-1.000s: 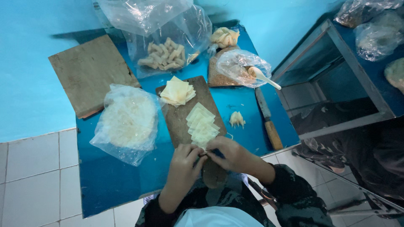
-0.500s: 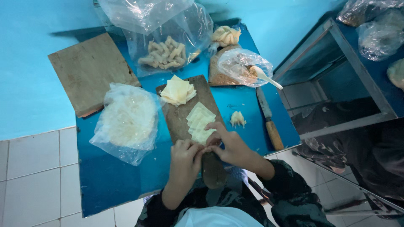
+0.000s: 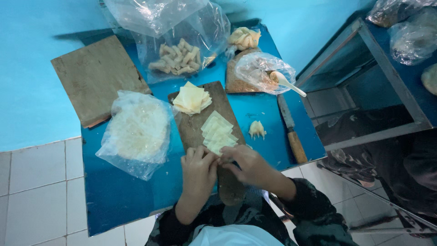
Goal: The person cuts a thin dough sheet into square wrappers with a knife on a wooden board, then spoons filling from a plastic bag onto each square and folds the squares into filled wontons, placing the finished pieces into a plastic bag on the table.
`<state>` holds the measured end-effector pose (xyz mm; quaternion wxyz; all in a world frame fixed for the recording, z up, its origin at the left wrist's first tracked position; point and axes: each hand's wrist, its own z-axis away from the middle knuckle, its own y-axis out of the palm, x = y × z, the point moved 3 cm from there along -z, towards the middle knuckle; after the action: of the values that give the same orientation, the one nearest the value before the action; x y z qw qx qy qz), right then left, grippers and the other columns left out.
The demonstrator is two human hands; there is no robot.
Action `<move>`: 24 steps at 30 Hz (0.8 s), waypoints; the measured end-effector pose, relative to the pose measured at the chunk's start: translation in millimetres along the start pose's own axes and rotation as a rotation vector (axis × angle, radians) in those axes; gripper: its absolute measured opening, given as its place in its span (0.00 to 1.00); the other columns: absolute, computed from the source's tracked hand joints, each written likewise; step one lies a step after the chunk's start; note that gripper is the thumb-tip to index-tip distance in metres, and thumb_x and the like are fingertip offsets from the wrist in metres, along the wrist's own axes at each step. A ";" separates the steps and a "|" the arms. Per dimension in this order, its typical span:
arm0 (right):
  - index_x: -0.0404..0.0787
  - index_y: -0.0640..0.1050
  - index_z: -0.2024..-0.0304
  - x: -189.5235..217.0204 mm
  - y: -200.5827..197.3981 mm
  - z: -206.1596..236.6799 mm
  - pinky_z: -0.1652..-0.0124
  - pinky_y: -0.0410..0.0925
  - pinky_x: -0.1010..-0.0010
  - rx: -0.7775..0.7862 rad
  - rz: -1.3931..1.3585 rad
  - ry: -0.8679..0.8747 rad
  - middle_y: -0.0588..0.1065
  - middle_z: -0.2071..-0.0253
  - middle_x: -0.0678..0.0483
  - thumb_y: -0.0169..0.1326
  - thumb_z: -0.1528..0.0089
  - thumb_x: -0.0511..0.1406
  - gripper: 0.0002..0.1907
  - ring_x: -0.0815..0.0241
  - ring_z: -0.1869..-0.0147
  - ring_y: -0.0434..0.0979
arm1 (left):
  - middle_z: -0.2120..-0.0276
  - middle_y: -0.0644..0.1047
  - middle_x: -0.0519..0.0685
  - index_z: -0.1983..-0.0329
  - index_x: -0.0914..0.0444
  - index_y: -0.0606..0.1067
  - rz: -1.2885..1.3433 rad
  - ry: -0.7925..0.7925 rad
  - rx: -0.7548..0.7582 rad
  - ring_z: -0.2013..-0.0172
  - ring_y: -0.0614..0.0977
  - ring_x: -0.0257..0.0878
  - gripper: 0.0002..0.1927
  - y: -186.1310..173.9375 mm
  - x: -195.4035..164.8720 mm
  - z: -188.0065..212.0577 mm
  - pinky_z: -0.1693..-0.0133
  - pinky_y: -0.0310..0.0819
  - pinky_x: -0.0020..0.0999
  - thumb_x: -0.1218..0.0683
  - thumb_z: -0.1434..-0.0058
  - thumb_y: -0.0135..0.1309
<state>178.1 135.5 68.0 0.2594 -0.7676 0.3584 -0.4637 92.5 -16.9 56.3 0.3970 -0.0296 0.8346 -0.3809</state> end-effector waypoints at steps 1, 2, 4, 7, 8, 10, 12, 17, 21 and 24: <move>0.35 0.72 0.46 1.3 -0.4 -0.5 0.54 0.73 0.60 -0.013 0.005 -0.009 0.79 0.58 0.46 0.65 0.43 0.29 0.25 0.47 0.52 0.81 | 0.64 0.75 0.48 0.69 0.60 0.79 0.001 0.002 0.001 0.57 0.75 0.50 0.03 -0.6 0.0 0.1 0.59 0.62 0.48 0.59 0.46 0.61; 0.35 0.72 0.46 2.7 -0.2 -1.6 0.54 0.73 0.61 -0.028 0.010 -0.017 0.79 0.57 0.46 0.65 0.43 0.29 0.24 0.47 0.52 0.81 | 0.65 0.75 0.47 0.69 0.59 0.80 -0.001 0.003 -0.001 0.57 0.75 0.49 0.02 -1.3 0.4 -0.3 0.59 0.62 0.48 0.58 0.46 0.61; 0.35 0.71 0.45 5.2 -0.4 -3.1 0.54 0.73 0.62 -0.041 0.007 -0.014 0.79 0.57 0.46 0.65 0.41 0.29 0.24 0.47 0.51 0.81 | 0.65 0.75 0.46 0.69 0.58 0.80 -0.005 0.004 -0.006 0.58 0.75 0.48 0.02 -2.8 0.9 -1.4 0.58 0.62 0.48 0.57 0.46 0.62; 0.34 0.71 0.43 7.8 -1.3 -4.8 0.54 0.73 0.61 -0.025 0.000 0.006 0.79 0.60 0.48 0.65 0.41 0.29 0.26 0.47 0.52 0.81 | 0.63 0.74 0.48 0.65 0.59 0.81 -0.008 0.001 -0.009 0.59 0.75 0.49 0.06 -7.4 2.0 -0.6 0.59 0.61 0.47 0.56 0.46 0.63; 0.34 0.71 0.43 8.0 -2.1 -5.4 0.55 0.72 0.60 -0.010 0.007 0.009 0.79 0.59 0.48 0.65 0.42 0.28 0.26 0.47 0.52 0.81 | 0.63 0.75 0.48 0.66 0.59 0.81 -0.009 0.015 -0.011 0.58 0.75 0.49 0.06 -8.1 1.4 -0.5 0.59 0.61 0.48 0.55 0.47 0.63; 0.34 0.72 0.43 8.7 -3.3 -6.3 0.54 0.72 0.60 0.006 0.008 0.016 0.79 0.59 0.47 0.64 0.43 0.28 0.26 0.47 0.52 0.81 | 0.62 0.76 0.47 0.66 0.58 0.81 -0.012 0.036 -0.014 0.57 0.75 0.49 0.07 -9.7 -0.1 1.7 0.59 0.61 0.48 0.55 0.48 0.62; 0.35 0.72 0.42 8.9 -4.7 -7.8 0.54 0.72 0.59 0.004 -0.001 0.019 0.79 0.59 0.47 0.64 0.42 0.28 0.26 0.47 0.51 0.81 | 0.60 0.76 0.47 0.64 0.58 0.81 -0.024 0.054 -0.022 0.56 0.75 0.49 0.06 -9.4 -1.2 2.3 0.58 0.61 0.48 0.55 0.45 0.61; 0.36 0.73 0.46 11.5 -5.4 -13.4 0.56 0.71 0.60 -0.043 0.064 -0.036 0.77 0.61 0.47 0.65 0.43 0.30 0.23 0.46 0.55 0.78 | 0.57 0.75 0.48 0.64 0.59 0.80 -0.084 0.077 -0.033 0.54 0.74 0.49 0.05 -5.6 -3.3 -0.1 0.58 0.62 0.48 0.56 0.43 0.60; 0.34 0.74 0.47 13.2 -4.4 -16.0 0.55 0.69 0.58 -0.087 0.120 -0.085 0.75 0.62 0.47 0.64 0.42 0.30 0.22 0.46 0.57 0.77 | 0.56 0.75 0.48 0.63 0.59 0.80 -0.060 0.060 -0.036 0.53 0.74 0.49 0.06 -6.4 -3.6 0.8 0.57 0.62 0.48 0.57 0.45 0.60; 0.34 0.74 0.47 12.7 -3.8 -14.0 0.55 0.69 0.59 -0.082 0.146 -0.070 0.75 0.63 0.48 0.64 0.42 0.30 0.21 0.49 0.57 0.77 | 0.56 0.76 0.47 0.63 0.59 0.80 -0.070 0.072 -0.054 0.53 0.74 0.49 0.06 -5.4 -4.9 -0.7 0.56 0.62 0.48 0.58 0.44 0.60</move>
<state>170.6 126.8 83.6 0.2733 -0.7652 0.4228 -0.4014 93.9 -18.6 63.2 0.3521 -0.0560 0.8568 -0.3726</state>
